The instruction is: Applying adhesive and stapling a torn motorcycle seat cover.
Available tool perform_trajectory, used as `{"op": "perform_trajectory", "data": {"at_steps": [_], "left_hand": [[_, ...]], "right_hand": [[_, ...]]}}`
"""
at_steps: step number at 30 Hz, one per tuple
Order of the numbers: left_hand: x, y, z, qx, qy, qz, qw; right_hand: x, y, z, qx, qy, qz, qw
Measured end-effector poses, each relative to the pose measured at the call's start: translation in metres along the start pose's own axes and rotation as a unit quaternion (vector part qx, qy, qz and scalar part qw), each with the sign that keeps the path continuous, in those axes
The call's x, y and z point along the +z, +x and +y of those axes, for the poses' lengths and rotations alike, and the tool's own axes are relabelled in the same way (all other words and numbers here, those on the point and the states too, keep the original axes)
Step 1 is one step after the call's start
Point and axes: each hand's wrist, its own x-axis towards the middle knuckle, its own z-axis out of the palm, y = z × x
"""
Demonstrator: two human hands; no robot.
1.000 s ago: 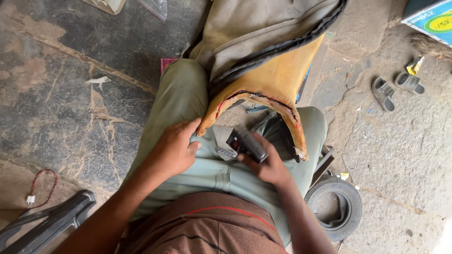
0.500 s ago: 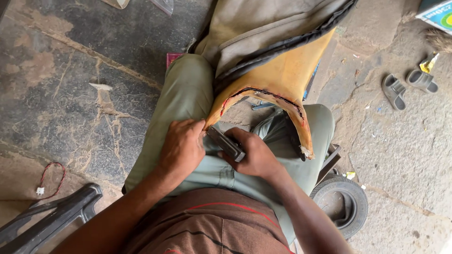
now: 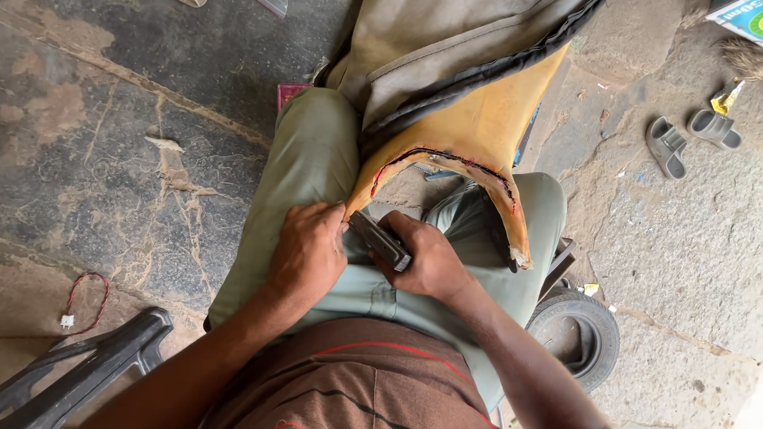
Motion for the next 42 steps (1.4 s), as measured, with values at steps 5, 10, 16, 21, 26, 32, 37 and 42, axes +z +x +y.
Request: {"op": "perform_trajectory", "data": {"at_steps": [5, 10, 16, 21, 26, 32, 37, 42], "left_hand": [[-0.001, 0.007, 0.006, -0.033, 0.003, -0.024, 0.999], [0.000, 0.006, 0.009, -0.017, -0.017, 0.016, 1.000], [-0.002, 0.009, -0.004, 0.014, -0.006, 0.039, 0.999], [-0.043, 0.066, -0.016, -0.025, -0.076, -0.139, 0.987], [0.025, 0.108, -0.035, 0.076, -0.275, -0.049, 0.957], [0.057, 0.106, -0.029, 0.006, -0.350, -0.107, 0.931], [0.058, 0.107, -0.030, 0.005, -0.337, -0.132, 0.932], [0.060, 0.108, -0.032, 0.010, -0.321, -0.144, 0.936]], "right_hand": [[0.003, 0.006, 0.004, 0.031, -0.035, 0.002, 0.999], [0.009, 0.011, 0.021, 0.019, -0.045, 0.003, 0.999], [0.010, 0.013, 0.028, -0.003, -0.039, 0.007, 0.999], [0.008, 0.015, 0.016, 0.024, -0.027, 0.004, 0.999], [0.010, 0.014, 0.016, 0.024, -0.036, 0.008, 0.999], [0.013, 0.008, 0.022, 0.017, -0.048, 0.012, 0.999], [0.016, 0.009, 0.030, 0.009, -0.063, 0.019, 0.998], [0.025, 0.011, 0.039, -0.008, -0.060, 0.041, 0.997]]}}
